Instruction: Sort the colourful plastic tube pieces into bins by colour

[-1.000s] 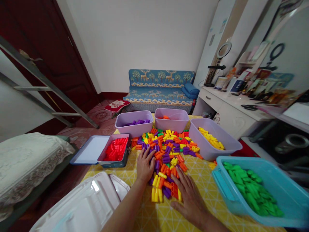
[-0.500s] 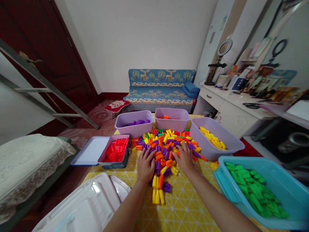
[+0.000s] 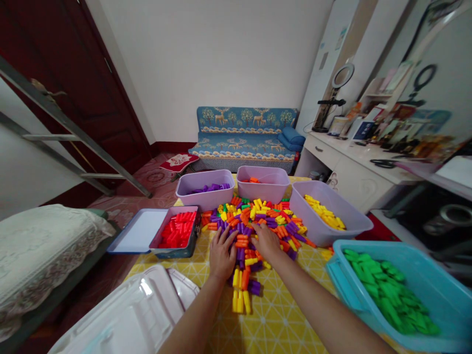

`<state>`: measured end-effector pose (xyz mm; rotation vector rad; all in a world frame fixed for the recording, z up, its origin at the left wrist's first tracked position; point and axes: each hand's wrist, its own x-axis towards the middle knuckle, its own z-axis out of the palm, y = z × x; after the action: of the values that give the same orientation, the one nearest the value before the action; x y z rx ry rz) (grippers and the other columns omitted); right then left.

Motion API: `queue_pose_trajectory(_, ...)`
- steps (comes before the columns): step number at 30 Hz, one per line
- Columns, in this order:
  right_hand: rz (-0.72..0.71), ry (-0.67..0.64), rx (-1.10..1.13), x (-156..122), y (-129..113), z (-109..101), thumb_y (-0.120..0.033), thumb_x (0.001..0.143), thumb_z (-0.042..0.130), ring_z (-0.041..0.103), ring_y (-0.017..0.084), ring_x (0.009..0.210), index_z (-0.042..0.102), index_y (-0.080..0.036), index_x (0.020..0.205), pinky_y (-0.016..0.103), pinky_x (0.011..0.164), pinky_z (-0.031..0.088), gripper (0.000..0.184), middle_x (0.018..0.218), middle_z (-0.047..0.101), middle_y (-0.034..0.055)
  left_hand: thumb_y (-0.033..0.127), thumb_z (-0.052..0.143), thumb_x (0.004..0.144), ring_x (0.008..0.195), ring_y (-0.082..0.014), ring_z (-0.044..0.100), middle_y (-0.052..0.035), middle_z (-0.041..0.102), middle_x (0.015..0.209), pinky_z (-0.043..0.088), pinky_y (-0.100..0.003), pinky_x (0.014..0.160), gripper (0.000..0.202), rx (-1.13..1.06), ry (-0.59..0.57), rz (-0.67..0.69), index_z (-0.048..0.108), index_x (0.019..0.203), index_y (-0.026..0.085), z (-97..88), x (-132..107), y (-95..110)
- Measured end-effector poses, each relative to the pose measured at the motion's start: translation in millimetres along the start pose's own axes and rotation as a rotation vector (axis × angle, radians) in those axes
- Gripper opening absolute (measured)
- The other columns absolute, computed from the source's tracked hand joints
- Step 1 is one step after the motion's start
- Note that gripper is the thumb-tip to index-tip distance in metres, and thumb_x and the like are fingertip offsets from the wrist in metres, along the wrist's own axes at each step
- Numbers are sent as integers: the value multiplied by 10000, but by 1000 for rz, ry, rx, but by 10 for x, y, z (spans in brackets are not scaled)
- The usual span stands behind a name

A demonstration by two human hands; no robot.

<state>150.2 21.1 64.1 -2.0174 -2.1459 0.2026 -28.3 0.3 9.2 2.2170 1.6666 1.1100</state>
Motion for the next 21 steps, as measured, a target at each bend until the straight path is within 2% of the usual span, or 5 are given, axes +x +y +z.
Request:
queue_pose_trajectory(6,-169,63,-30,-25,-80,-113,-234,843,572,584,212,1084,669,-235,1076,288,838,463,252,1256,565,86,176,466,884,1412,-268,309,-6,524,1425,313,-527,1144,458,8,-9,-6,587,1303,313,-5,4,0)
queue_pose_trajectory(10,-169,131,140,-53,-55,-79,-305,883,505,626,197,961,673,-206,935,293,833,461,201,1017,665,78,184,473,885,1411,-273,311,-7,522,1428,331,-532,1129,449,2,-22,-12,590,1298,315,-6,-1,-5)
queue_pose_trajectory(14,63,220,633,-64,21,-3,-401,864,466,655,220,817,612,-199,912,335,749,493,253,828,689,69,174,475,881,1409,-264,315,-5,539,1410,327,-528,1134,448,-4,-8,-11,598,1286,322,-6,-1,-6)
queue_pose_trajectory(18,235,112,1264,-63,74,3,-460,729,557,648,202,711,538,-224,954,287,558,490,326,824,675,27,168,469,885,1405,-262,322,-9,539,1410,338,-528,1128,449,-12,4,-12,598,1286,323,-5,-1,-6)
queue_pose_trajectory(21,284,94,1391,-76,90,-48,-447,657,592,588,151,636,519,-224,850,221,477,418,304,763,625,-6,171,471,884,1404,-269,324,-13,543,1406,338,-540,1126,452,-7,-1,-9,593,1293,321,1,-3,-15)
